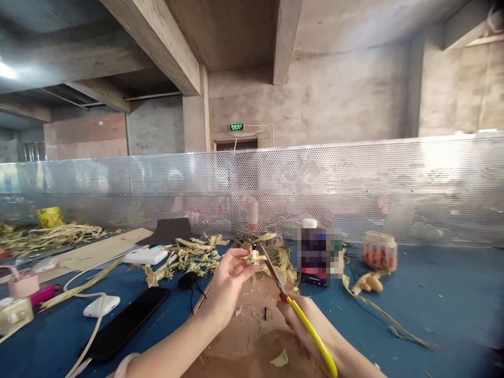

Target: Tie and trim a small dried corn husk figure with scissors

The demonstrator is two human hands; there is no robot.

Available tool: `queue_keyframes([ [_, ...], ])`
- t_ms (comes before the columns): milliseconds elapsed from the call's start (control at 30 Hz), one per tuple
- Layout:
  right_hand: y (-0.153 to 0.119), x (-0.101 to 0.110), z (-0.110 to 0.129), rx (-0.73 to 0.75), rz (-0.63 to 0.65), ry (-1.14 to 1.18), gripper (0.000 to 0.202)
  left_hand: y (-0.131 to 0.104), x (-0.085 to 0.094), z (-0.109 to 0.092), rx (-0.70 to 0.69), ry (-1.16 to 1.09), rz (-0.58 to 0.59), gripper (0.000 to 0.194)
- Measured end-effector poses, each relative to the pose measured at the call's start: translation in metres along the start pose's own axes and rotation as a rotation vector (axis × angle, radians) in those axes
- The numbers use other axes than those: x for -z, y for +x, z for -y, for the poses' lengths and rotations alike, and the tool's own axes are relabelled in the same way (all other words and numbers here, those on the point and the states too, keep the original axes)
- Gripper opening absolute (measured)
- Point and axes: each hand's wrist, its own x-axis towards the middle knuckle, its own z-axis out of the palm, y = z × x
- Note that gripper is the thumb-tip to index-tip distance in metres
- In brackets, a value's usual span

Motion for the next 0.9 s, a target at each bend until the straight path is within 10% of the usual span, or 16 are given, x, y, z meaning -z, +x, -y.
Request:
queue_keyframes([
  [900, 0.003, -0.004, -0.003, -0.035, -0.030, 0.036, 0.032, -0.006, -0.003, 0.001, 0.041, 0.038, -0.035, 0.031],
])
